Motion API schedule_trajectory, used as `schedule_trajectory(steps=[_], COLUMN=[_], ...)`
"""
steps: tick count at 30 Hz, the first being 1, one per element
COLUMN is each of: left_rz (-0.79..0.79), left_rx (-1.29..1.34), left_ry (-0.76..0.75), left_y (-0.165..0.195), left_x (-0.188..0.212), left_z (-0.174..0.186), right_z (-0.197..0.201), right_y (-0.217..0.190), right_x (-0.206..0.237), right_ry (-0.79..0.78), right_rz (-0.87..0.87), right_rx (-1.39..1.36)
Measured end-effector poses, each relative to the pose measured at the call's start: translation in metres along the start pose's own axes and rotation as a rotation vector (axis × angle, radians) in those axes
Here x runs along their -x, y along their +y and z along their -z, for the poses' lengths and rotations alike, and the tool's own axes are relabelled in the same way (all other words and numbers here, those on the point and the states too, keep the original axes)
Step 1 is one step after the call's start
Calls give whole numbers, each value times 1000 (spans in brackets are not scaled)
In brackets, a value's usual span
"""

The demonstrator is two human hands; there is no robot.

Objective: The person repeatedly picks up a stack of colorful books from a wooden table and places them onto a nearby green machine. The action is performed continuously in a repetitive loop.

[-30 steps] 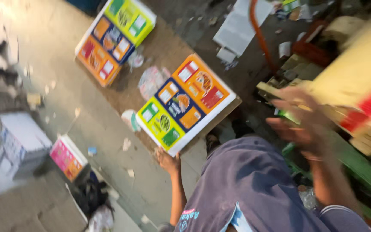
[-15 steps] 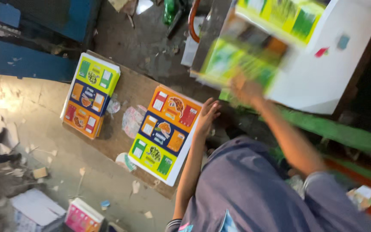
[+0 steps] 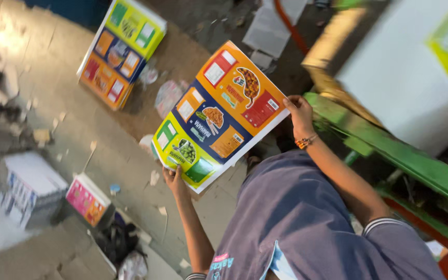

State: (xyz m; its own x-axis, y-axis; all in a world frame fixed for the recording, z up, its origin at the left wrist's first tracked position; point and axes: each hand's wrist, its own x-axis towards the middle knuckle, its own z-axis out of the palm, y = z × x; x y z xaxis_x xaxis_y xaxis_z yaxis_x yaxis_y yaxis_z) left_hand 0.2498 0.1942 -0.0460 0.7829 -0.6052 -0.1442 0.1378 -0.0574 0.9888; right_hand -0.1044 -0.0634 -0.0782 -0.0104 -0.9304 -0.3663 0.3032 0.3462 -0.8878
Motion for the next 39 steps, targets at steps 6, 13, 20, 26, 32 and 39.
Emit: schedule_trajectory(steps=[6, 13, 20, 26, 32, 39], left_rz=[144, 186, 99, 73, 186, 167], left_rx=[-203, -506, -550, -778, -1027, -1247], left_ry=[315, 438, 443, 567, 482, 455], left_y=[-17, -23, -15, -36, -45, -37], left_x=[-7, -21, -23, -14, 13, 30], left_z=[17, 2, -4, -8, -29, -49], right_z=[-70, -101, -98, -79, -33, 37], right_y=[7, 7, 14, 18, -23, -143], right_x=[-17, -15, -5, -6, 17, 103], right_ry=[-151, -63, -74, -80, -191, -133], right_rz=[217, 545, 620, 809, 663, 1038], right_rx=[393, 996, 1152, 1072, 866, 888])
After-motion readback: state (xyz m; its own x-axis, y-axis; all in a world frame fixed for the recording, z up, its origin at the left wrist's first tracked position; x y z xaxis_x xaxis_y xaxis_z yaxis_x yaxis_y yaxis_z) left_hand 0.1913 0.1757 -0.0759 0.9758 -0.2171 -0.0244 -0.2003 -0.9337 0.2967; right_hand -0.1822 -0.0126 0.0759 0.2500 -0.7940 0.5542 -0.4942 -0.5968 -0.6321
